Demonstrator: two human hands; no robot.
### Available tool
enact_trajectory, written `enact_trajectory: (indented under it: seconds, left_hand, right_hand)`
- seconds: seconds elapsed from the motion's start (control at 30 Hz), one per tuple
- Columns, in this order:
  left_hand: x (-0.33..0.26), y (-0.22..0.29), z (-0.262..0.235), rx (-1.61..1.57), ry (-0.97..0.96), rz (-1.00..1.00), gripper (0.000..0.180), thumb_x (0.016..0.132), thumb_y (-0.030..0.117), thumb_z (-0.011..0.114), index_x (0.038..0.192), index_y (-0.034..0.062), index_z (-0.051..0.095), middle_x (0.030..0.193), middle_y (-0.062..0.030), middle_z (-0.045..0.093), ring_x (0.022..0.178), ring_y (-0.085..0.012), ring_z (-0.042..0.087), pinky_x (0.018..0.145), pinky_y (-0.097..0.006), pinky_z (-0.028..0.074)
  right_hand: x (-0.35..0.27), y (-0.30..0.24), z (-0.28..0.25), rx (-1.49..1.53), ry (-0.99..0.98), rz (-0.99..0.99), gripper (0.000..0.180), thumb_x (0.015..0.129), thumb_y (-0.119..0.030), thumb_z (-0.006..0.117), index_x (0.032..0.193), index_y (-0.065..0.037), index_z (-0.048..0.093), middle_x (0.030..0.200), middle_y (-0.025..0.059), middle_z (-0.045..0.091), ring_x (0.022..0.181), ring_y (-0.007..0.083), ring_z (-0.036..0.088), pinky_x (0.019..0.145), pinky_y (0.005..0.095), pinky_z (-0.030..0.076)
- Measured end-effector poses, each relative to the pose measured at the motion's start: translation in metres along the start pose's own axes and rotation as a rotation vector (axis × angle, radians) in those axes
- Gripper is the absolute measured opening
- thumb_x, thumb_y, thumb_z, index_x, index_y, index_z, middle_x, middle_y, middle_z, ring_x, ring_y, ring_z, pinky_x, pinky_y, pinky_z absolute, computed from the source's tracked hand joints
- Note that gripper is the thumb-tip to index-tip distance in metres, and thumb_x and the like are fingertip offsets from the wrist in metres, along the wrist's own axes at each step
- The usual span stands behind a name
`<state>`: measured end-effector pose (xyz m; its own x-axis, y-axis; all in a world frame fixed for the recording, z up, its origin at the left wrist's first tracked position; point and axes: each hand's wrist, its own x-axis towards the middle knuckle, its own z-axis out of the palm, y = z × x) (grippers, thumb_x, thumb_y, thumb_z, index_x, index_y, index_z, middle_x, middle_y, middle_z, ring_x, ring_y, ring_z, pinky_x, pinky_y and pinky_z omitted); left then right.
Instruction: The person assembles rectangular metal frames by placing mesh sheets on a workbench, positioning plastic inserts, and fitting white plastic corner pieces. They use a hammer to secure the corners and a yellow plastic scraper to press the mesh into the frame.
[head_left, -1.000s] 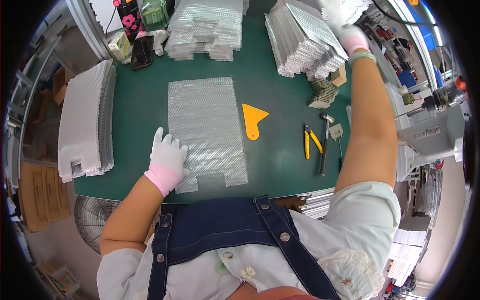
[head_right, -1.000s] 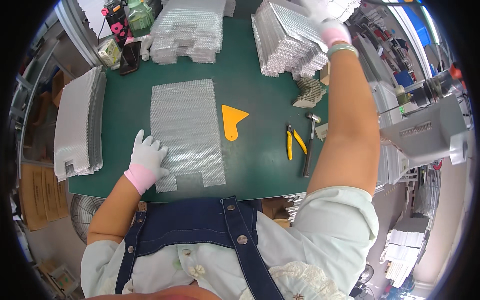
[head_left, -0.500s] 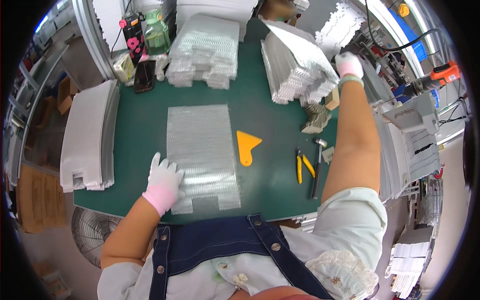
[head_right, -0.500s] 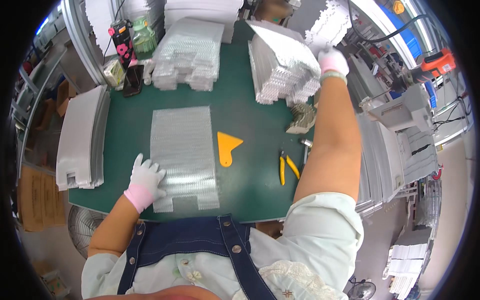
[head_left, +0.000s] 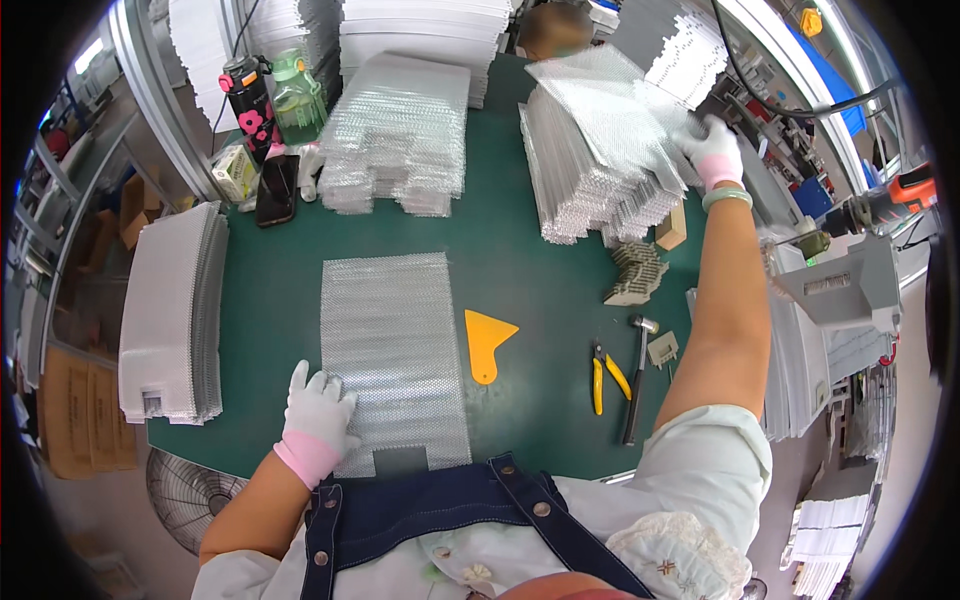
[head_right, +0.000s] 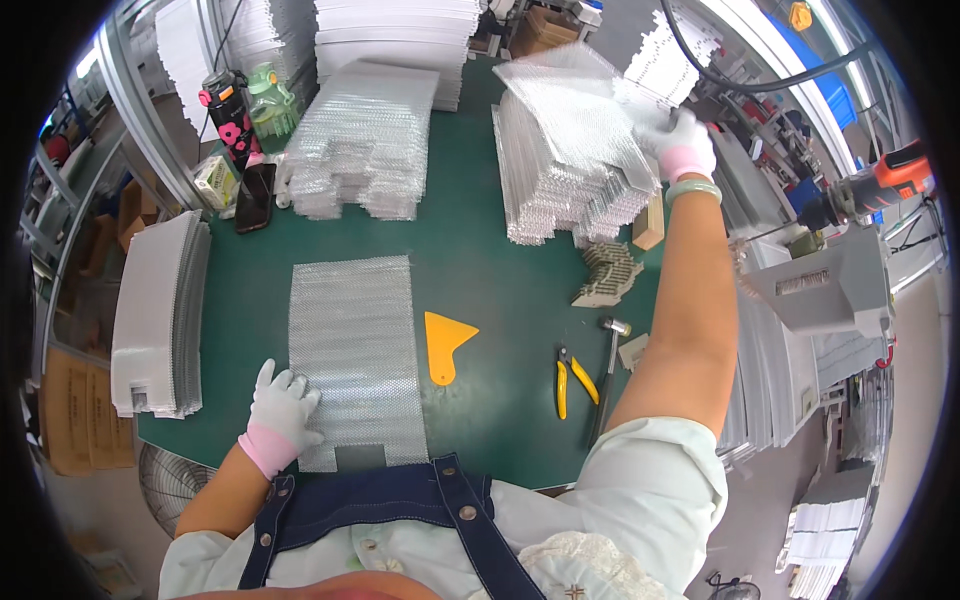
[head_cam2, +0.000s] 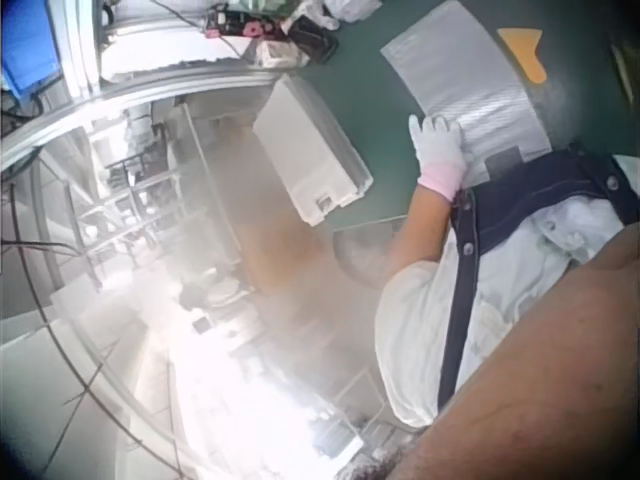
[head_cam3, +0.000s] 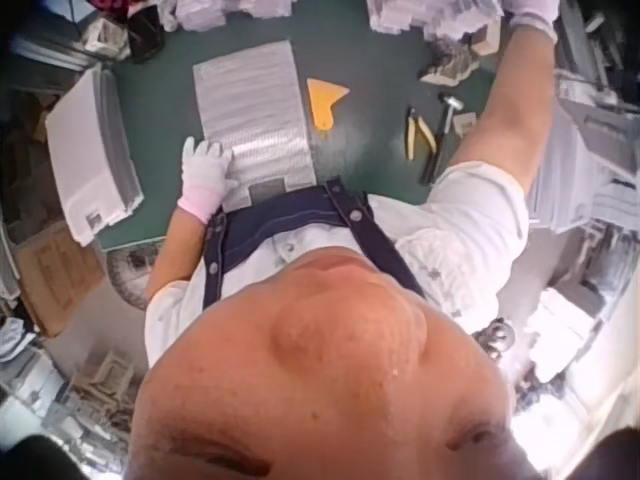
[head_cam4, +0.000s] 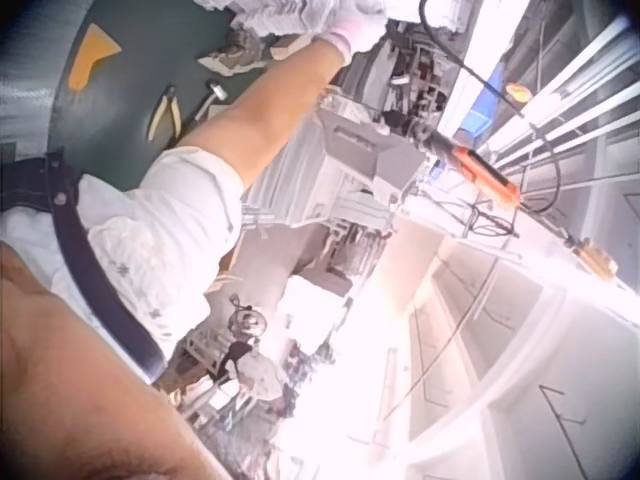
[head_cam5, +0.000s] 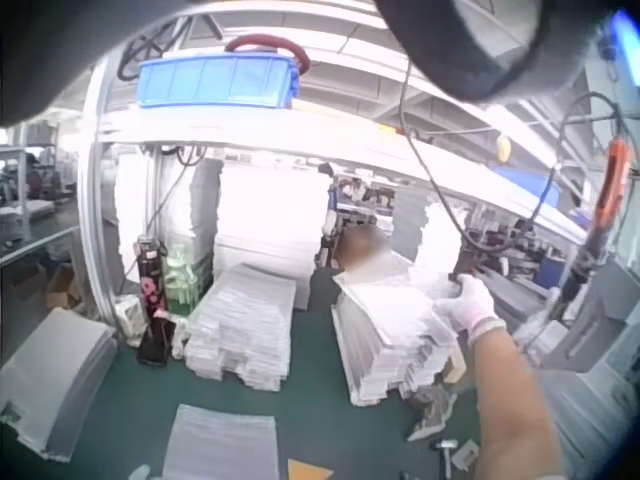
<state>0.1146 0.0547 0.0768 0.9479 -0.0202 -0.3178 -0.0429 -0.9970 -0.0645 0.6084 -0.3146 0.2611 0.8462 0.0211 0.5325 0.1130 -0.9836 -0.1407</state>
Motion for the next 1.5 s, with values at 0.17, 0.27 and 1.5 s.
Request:
enact_trajectory:
  seconds: [0.17, 0.27, 1.5]
  left_hand:
    - [0.004, -0.001, 0.001, 0.012, 0.035, 0.043, 0.063, 0.071, 0.046, 0.078, 0.122, 0.0109, 0.067, 0.129, -0.0159, 0.061, 0.13, -0.0299, 0.049, 0.121, -0.054, 0.016]
    - [0.001, -0.001, 0.004, 0.033, 0.04, 0.038, 0.062, 0.072, 0.047, 0.077, 0.121, 0.0112, 0.067, 0.126, -0.0148, 0.063, 0.129, -0.0291, 0.049, 0.121, -0.053, 0.015]
    - [-0.018, 0.03, 0.054, -0.651, 0.332, -0.541, 0.07, 0.089, 0.046, 0.065, 0.133, -0.0062, 0.048, 0.101, -0.0266, 0.069, 0.099, -0.0385, 0.068, 0.085, -0.044, 0.054]
  right_hand:
    - [-0.009, 0.011, -0.031, 0.391, 0.553, -0.099, 0.087, 0.067, -0.051, 0.086, 0.123, 0.011, 0.06, 0.116, 0.0274, 0.067, 0.112, 0.0375, 0.064, 0.099, 0.04, 0.048]
    - [-0.025, 0.001, -0.035, 0.941, 0.653, 0.033, 0.077, 0.082, -0.039, 0.082, 0.127, 0.014, 0.052, 0.11, 0.0169, 0.067, 0.097, 0.0217, 0.065, 0.085, 0.0336, 0.054]
    - [-0.479, -0.151, 0.007, 0.316, -0.71, -0.211, 0.084, 0.087, -0.045, 0.069, 0.144, 0.006, 0.036, 0.103, 0.026, 0.069, 0.094, 0.0396, 0.068, 0.083, 0.0449, 0.053]
